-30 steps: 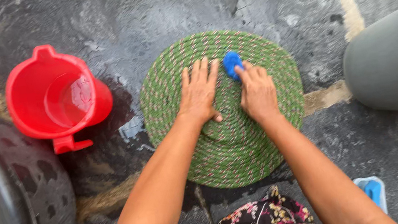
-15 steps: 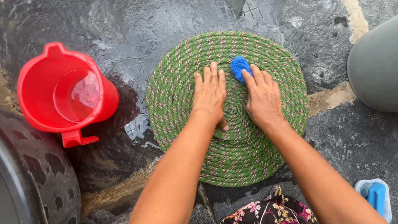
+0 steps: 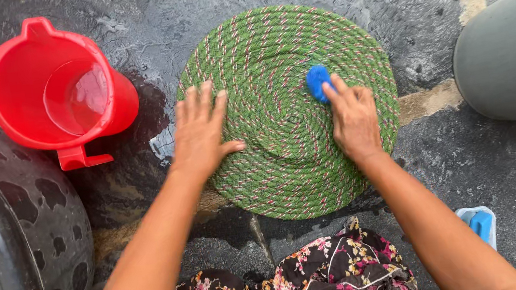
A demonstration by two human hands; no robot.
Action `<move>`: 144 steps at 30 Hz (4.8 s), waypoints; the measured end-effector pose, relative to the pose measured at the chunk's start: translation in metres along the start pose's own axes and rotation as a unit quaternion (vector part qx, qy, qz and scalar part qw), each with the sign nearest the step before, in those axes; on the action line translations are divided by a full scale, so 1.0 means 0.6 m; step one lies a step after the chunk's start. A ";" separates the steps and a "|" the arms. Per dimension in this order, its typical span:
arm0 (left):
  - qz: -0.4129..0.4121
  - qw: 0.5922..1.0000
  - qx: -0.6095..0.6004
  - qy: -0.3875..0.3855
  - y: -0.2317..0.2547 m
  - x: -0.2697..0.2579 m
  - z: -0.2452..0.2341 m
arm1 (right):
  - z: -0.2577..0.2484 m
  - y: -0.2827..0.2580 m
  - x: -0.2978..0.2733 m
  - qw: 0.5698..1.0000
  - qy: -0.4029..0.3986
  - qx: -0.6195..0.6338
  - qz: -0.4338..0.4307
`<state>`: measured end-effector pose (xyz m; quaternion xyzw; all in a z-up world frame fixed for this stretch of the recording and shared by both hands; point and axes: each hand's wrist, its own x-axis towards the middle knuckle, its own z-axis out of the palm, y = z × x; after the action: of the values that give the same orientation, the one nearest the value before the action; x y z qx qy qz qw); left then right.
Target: The person scrubs a circular green mat on the floor using a blue brush and water from a red pitcher.
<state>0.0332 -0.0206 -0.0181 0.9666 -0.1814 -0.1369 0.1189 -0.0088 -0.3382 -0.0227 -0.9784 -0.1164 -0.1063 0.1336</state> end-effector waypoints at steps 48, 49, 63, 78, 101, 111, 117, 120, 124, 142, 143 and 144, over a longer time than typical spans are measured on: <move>-0.038 0.978 0.169 -0.119 0.003 -0.007 0.003 | -0.002 -0.029 -0.027 0.978 -0.018 0.034 0.203; -0.039 0.979 0.158 -0.123 -0.002 -0.014 0.005 | 0.001 -0.079 -0.050 0.981 -0.060 0.047 0.177; -0.036 0.982 0.140 -0.120 -0.003 -0.013 -0.001 | 0.028 0.074 0.094 0.985 0.068 -0.025 0.159; -0.031 0.980 0.153 -0.120 0.000 -0.014 -0.007 | 0.134 -0.029 0.255 0.948 -0.002 0.112 0.296; -0.051 0.984 0.132 -0.111 -0.001 -0.010 0.010 | 0.001 -0.112 -0.025 0.989 -0.091 -0.040 0.112; -0.096 0.985 0.101 -0.098 -0.004 -0.019 0.038 | -0.003 -0.194 -0.155 0.988 -0.144 -0.028 0.049; -0.128 0.984 0.120 -0.014 0.017 -0.063 0.137 | 0.032 -0.158 -0.145 0.974 -0.211 -0.087 -0.005; -0.131 0.982 0.111 -0.074 0.036 -0.110 0.150 | 0.051 -0.143 -0.139 0.961 -0.252 -0.117 -0.003; -0.120 0.972 0.118 -0.165 0.065 -0.174 0.134 | 0.040 -0.135 -0.145 0.962 -0.257 -0.096 0.012; 0.022 0.973 0.204 -0.102 0.061 -0.184 0.110 | 0.090 -0.207 -0.033 0.979 -0.185 -0.075 0.049; 0.032 0.971 0.207 -0.113 0.066 -0.186 0.106 | 0.085 -0.200 -0.035 0.975 -0.201 -0.073 0.055; 0.042 0.969 0.211 -0.124 0.069 -0.185 0.102 | 0.077 -0.201 -0.049 0.980 -0.184 -0.062 0.036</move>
<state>-0.0983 -0.0262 -0.0389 0.9367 -0.2602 -0.2092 -0.1051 -0.0595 -0.2180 -0.0450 -0.9912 -0.0971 0.0735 0.0525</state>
